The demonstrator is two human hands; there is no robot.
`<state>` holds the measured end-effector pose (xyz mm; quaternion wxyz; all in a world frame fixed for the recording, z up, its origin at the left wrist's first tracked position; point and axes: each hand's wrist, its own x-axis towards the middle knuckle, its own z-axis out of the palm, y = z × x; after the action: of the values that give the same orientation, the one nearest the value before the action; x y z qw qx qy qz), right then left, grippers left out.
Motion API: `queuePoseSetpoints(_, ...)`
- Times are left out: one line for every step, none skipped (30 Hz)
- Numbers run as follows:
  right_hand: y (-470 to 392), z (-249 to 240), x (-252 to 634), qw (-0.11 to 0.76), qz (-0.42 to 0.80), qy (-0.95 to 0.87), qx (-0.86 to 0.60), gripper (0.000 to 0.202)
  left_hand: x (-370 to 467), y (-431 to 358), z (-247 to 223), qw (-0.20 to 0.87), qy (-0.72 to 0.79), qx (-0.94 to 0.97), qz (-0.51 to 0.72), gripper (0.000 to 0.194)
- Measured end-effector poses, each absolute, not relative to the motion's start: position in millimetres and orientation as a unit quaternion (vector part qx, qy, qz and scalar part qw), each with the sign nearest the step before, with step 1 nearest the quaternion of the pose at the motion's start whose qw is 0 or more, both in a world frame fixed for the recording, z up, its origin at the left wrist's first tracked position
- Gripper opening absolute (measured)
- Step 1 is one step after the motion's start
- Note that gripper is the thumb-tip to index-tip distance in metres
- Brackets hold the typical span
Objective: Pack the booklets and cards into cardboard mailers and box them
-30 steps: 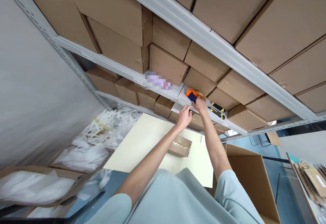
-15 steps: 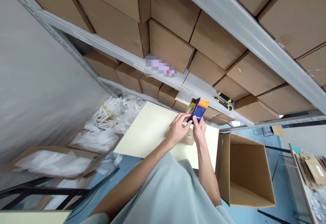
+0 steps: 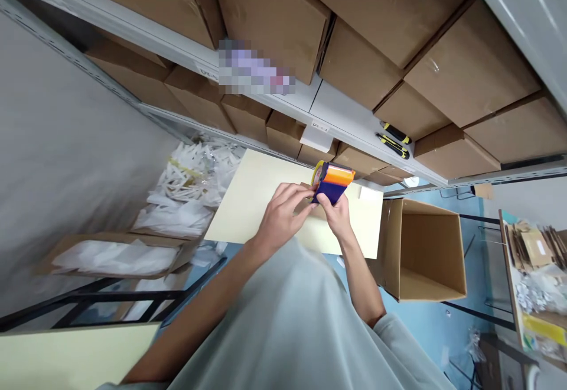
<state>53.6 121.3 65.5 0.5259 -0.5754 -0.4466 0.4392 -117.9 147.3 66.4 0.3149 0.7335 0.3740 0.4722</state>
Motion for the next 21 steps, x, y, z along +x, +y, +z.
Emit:
queuePoseSetpoints(118, 63, 53, 0.518, 0.431, -0.454, -0.583, 0.057, -122, 149, 70, 0.316, 0.38, 0.729, 0.474, 0.015)
queuePoseSetpoints(114, 62, 52, 0.508, 0.423, -0.464, -0.589, 0.058, -126, 151, 75, 0.325, 0.386, 0.719, 0.479, 0.02)
queuePoseSetpoints(109, 61, 52, 0.498, 0.415, -0.476, -0.594, 0.058, -131, 154, 81, 0.341, 0.39, 0.705, 0.484, 0.026)
queuePoseSetpoints(104, 61, 52, 0.487, 0.409, -0.488, -0.598, 0.058, -135, 158, 89, 0.357, 0.391, 0.693, 0.489, 0.033)
queuePoseSetpoints(99, 62, 53, 0.477, 0.403, -0.5, -0.6, 0.058, -140, 163, 98, 0.371, 0.388, 0.687, 0.49, 0.039)
queuePoseSetpoints(95, 64, 55, 0.465, 0.401, -0.512, -0.601, 0.058, -144, 168, 107, 0.378, 0.381, 0.69, 0.486, 0.041)
queuePoseSetpoints(91, 65, 57, 0.451, 0.399, -0.525, -0.602, 0.058, -148, 173, 115, 0.38, 0.371, 0.701, 0.476, 0.041)
queuePoseSetpoints(87, 67, 59, 0.436, 0.396, -0.538, -0.603, 0.057, -151, 178, 122, 0.379, 0.36, 0.718, 0.461, 0.038)
queuePoseSetpoints(84, 68, 62, 0.419, 0.39, -0.552, -0.606, 0.055, -154, 182, 129, 0.378, 0.346, 0.735, 0.444, 0.035)
queuePoseSetpoints(82, 69, 65, 0.403, 0.38, -0.566, -0.61, 0.053, -156, 186, 134, 0.379, 0.333, 0.75, 0.427, 0.032)
queuePoseSetpoints(79, 69, 68, 0.388, 0.368, -0.581, -0.614, 0.05, -158, 189, 138, 0.381, 0.319, 0.764, 0.411, 0.03)
queuePoseSetpoints(77, 70, 70, 0.375, 0.352, -0.598, -0.615, 0.046, -160, 190, 141, 0.384, 0.307, 0.774, 0.398, 0.028)
queuePoseSetpoints(75, 70, 73, 0.366, 0.333, -0.615, -0.614, 0.043, -161, 191, 142, 0.386, 0.298, 0.782, 0.388, 0.026)
queuePoseSetpoints(73, 70, 75, 0.359, 0.312, -0.634, -0.61, 0.04, -162, 191, 144, 0.388, 0.29, 0.788, 0.38, 0.024)
queuePoseSetpoints(71, 71, 77, 0.352, 0.29, -0.653, -0.605, 0.037, -163, 191, 144, 0.39, 0.283, 0.793, 0.373, 0.023)
queuePoseSetpoints(70, 72, 79, 0.344, 0.267, -0.671, -0.6, 0.034, -164, 190, 145, 0.392, 0.277, 0.796, 0.368, 0.023)
queuePoseSetpoints(69, 73, 81, 0.334, 0.245, -0.688, -0.595, 0.032, -164, 190, 145, 0.394, 0.272, 0.799, 0.363, 0.023)
queuePoseSetpoints(68, 74, 83, 0.326, 0.224, -0.704, -0.59, 0.03, -165, 189, 145, 0.396, 0.266, 0.802, 0.359, 0.023)
queuePoseSetpoints(67, 75, 84, 0.319, 0.206, -0.718, -0.584, 0.028, -165, 188, 145, 0.397, 0.261, 0.804, 0.357, 0.023)
queuePoseSetpoints(67, 77, 85, 0.314, 0.189, -0.729, -0.577, 0.027, -165, 187, 145, 0.396, 0.255, 0.807, 0.357, 0.024)
queuePoseSetpoints(66, 78, 86, 0.312, 0.176, -0.739, -0.57, 0.026, -165, 186, 145, 0.395, 0.25, 0.809, 0.357, 0.024)
